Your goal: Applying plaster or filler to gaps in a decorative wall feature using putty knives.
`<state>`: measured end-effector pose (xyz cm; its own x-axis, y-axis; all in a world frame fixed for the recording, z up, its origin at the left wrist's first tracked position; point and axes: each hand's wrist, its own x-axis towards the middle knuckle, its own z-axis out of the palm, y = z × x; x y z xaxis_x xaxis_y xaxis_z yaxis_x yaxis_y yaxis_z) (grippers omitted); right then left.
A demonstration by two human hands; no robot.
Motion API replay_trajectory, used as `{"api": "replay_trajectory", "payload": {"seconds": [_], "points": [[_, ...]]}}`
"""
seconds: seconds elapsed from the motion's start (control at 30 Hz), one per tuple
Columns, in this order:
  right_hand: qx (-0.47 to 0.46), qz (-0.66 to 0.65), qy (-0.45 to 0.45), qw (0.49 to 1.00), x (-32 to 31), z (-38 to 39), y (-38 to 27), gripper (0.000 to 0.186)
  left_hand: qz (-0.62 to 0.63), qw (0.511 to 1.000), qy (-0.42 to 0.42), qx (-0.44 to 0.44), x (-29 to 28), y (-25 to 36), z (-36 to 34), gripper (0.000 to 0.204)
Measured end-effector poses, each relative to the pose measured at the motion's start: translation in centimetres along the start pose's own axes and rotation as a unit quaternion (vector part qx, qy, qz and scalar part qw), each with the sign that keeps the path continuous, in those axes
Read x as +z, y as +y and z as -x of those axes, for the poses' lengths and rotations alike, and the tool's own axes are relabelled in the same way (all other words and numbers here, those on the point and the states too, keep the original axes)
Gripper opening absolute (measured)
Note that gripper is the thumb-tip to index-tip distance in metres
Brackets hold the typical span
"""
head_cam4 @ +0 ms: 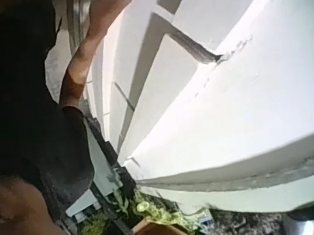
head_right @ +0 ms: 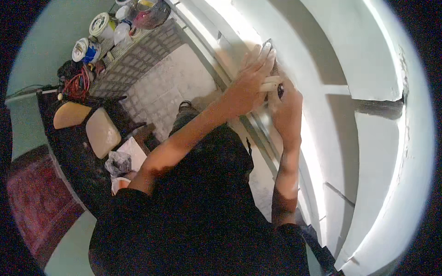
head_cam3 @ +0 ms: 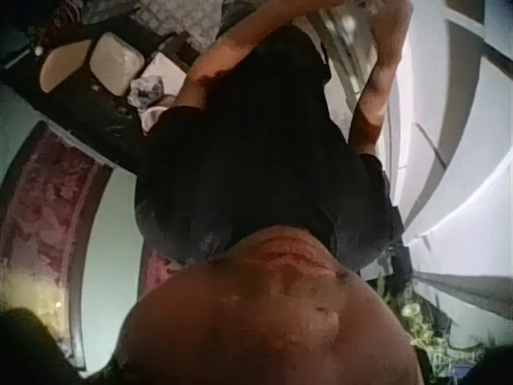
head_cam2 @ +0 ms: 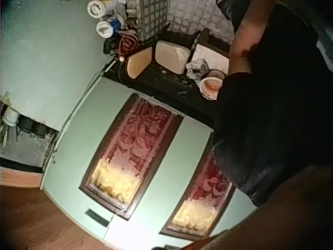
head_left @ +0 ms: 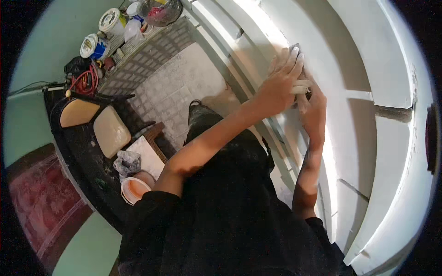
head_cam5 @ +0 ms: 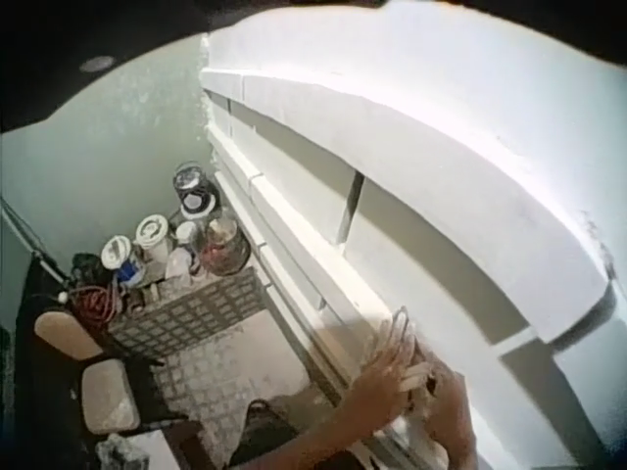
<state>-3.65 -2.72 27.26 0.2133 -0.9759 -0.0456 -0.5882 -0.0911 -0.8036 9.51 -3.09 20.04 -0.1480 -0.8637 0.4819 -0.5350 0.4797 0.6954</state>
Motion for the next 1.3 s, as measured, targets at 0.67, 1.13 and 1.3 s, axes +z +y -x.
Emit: {"api": "replay_trajectory", "payload": {"seconds": [0.67, 1.13, 1.3], "points": [[-0.142, 0.105, 0.150, 0.973, 2.0, 1.8, 3.2, 0.025, -0.097, 0.994, -0.040, -0.014, 3.4, -1.8, -0.1, 0.071], [-0.088, 0.124, 0.165, 0.974, 2.2, 2.5, 3.2, 0.026, -0.103, 0.994, 0.012, 0.017, 2.4, -0.7, 0.2, 0.021], [-0.115, 0.174, 0.180, 0.961, 2.7, 1.6, 3.0, 0.028, -0.126, 0.992, 0.007, -0.024, 2.8, -2.4, -0.3, 0.040]]}}
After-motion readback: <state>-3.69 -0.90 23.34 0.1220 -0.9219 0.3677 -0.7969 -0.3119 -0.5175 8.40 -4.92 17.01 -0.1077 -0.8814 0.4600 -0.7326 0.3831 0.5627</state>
